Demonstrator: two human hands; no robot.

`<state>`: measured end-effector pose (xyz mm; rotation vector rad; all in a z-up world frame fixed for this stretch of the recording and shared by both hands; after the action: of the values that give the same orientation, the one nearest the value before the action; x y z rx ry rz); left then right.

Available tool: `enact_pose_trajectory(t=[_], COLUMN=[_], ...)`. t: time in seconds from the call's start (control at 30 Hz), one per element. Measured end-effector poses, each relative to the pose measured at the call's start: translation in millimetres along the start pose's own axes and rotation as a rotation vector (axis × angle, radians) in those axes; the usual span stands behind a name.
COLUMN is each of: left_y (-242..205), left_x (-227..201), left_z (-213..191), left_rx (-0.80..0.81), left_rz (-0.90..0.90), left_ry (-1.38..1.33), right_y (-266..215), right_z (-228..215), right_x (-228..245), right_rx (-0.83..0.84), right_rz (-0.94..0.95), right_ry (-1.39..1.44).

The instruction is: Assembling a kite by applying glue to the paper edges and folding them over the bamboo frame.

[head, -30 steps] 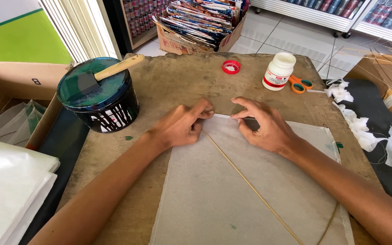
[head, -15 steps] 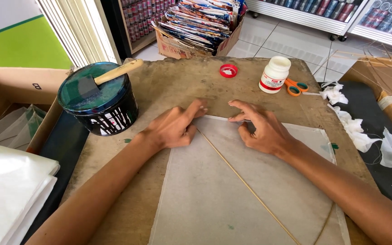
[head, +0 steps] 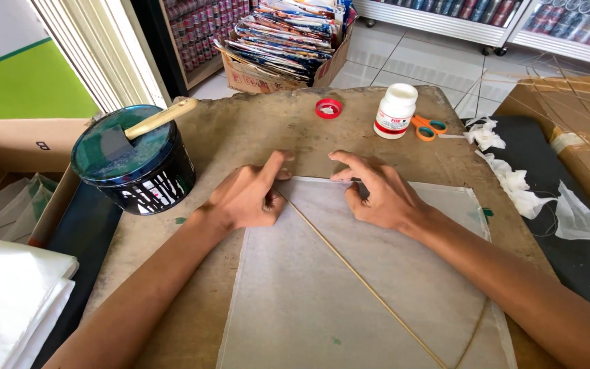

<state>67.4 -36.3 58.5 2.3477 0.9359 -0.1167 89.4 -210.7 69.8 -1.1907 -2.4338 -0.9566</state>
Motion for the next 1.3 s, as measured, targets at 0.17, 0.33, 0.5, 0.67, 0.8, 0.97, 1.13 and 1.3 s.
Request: enact_pose_trajectory(t=[0.17,0.33,0.5,0.67,0.8,0.97,1.13,1.3], left_y=[5.0,22.4,48.2,75.6,85.8,86.2,82.8,81.4], left_x=[4.8,-11.8,-32.1,-52.1,-53.4,-48.9,-46.9,-50.8], left_z=[4.5,1.3,34.8,58.0,75.5,78.9,83.9,78.6], left_rx=[0.028,0.148,0.172,0.148,0.141,0.091,0.048,0.013], left_rz=[-0.017,-0.13,-0.125,-0.03,-0.008,-0.039,-0.002,0.018], left_ry=[0.038,0.165,-0.078,-0.176,-0.216,-0.207,-0.161,-0.181], right_y=[1.7,7.7,-7.2,-23.8,-28.9,-31.3,-33.4,-36.3], right_z=[-9.7,-39.6,-73.7,-85.4,-86.7,-90.1,-88.8,-91.8], right_x=[0.6,-23.5,-54.1,-64.1,-66.3,-67.6,-69.3,-68.5], right_rx=[-0.043,0.054,0.151,0.176,0.175,0.146,0.136,0.095], right_rz=[-0.002,0.159,0.286,0.358,0.389,0.338,0.295,0.211], right_ry=[0.022,0.107,0.091,-0.003,-0.048,-0.054,-0.049,-0.044])
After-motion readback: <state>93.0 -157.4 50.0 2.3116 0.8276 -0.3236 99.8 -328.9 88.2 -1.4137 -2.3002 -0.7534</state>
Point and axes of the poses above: each hand's wrist, its own y-axis towards the middle knuckle, its own z-axis out of the palm, x = y × z, the point moved 10 cm from there along y, towards the middle knuckle, and after that the axes turned 13 degrees about z, right-handed, at the moved point
